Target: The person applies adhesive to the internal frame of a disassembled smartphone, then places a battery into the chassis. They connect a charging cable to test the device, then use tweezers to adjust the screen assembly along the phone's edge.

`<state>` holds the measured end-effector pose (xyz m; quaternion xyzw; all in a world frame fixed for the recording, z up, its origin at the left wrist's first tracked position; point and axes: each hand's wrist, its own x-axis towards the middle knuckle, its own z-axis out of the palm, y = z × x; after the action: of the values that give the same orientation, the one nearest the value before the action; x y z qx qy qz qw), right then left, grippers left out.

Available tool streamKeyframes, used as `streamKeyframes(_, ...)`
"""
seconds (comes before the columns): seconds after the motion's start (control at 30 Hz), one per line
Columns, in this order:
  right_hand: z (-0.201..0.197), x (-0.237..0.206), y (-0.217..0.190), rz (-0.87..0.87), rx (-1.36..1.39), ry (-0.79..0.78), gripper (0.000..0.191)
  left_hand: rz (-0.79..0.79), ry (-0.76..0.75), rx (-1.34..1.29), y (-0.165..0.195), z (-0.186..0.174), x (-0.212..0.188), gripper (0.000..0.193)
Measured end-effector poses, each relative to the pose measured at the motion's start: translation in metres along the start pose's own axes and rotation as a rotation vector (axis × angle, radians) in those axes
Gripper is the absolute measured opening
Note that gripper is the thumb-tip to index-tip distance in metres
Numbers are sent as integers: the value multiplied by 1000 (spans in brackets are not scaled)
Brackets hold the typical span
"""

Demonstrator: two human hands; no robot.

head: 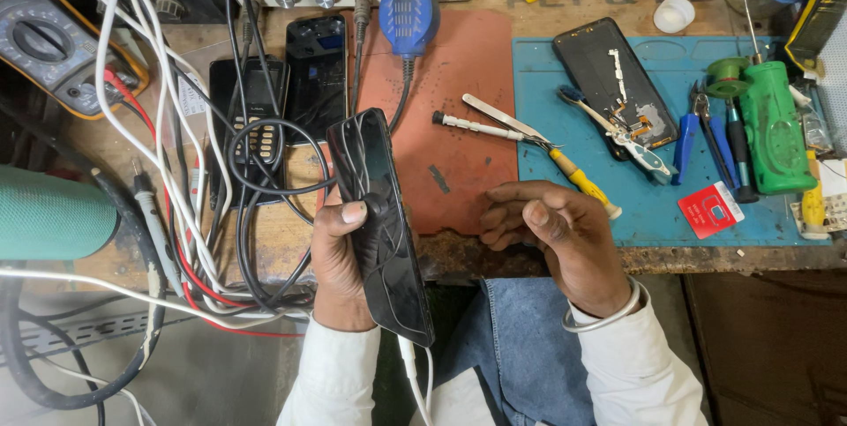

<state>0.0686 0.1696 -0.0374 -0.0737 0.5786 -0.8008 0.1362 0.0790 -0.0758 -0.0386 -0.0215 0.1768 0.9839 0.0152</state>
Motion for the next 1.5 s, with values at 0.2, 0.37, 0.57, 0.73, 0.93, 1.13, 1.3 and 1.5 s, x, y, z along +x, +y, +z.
streamKeyframes(0.2, 0, -1, 0, 9, -13, 15, 62, 49, 127, 226, -1, 2, -1, 55)
streamKeyframes(0.37, 0, 1, 2, -2, -18, -1, 61, 70, 123, 289, 0, 1, 0, 54)
streamKeyframes(0.57, 0, 0, 2, 15, -32, 16, 58, 33, 96, 223, -3, 8, -3, 44)
streamKeyframes(0.73, 4, 0, -2, 23, -10, -3, 58, 89, -25, 631, -19, 16, 1, 23)
streamKeyframes(0.93, 8, -1, -18, 60, -202, -248, 84, 136, 20, 719, -23, 23, 5, 19)
streamKeyframes(1.13, 17, -7, -22, 96, -332, -312, 109, 150, 41, 689, -25, 29, 7, 21)
streamKeyframes(1.3, 17, -7, -18, 112, -318, -299, 104, 166, 36, 715, -25, 29, 8, 20)
streamKeyframes(1.5, 16, -7, -15, 70, -367, -296, 103, 148, 42, 709, -24, 29, 8, 20)
